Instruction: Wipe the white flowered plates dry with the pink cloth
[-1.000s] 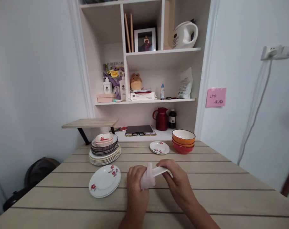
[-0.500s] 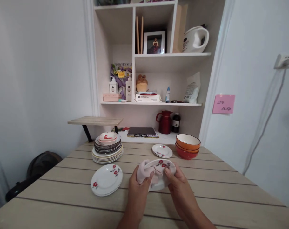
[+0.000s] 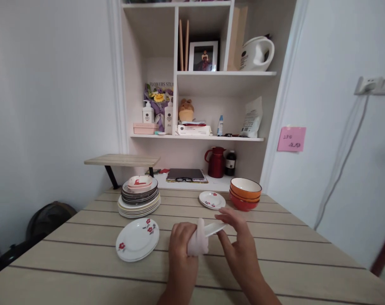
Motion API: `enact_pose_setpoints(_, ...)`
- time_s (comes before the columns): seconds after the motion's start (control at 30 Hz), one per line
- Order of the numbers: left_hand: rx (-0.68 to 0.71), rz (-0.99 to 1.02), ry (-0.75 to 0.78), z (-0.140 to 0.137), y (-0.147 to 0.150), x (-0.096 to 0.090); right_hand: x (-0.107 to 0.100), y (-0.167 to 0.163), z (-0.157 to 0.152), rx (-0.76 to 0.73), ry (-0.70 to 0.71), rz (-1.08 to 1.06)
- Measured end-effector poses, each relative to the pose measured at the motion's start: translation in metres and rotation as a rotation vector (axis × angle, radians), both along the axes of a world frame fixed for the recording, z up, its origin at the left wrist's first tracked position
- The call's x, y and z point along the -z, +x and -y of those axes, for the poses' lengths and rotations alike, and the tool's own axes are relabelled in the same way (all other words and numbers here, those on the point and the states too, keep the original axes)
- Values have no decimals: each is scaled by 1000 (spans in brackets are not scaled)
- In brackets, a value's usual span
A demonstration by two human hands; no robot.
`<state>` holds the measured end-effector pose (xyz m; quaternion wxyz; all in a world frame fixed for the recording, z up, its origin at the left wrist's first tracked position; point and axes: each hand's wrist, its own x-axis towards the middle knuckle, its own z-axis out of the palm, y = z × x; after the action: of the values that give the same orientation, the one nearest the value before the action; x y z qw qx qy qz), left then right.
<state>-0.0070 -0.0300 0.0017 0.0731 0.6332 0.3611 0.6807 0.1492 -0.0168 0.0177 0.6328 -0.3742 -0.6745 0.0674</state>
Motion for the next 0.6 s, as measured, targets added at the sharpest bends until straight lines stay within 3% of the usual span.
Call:
enact_pose_setpoints(0.17, -30, -78, 77, 2, -1, -1, -4, 5, 0, -91, 47, 200)
enact_pose_setpoints(0.27, 62, 24, -51, 0, 1, -3, -6, 6, 1, -159, -37, 149)
enact_pose_setpoints(0.43, 256, 375, -433, 1, 5, -13, -5, -2, 3, -234, -300, -168)
enact_pose_setpoints(0.6, 312, 496, -532, 5, 11, -20, -2, -11, 0, -359, -452, -551)
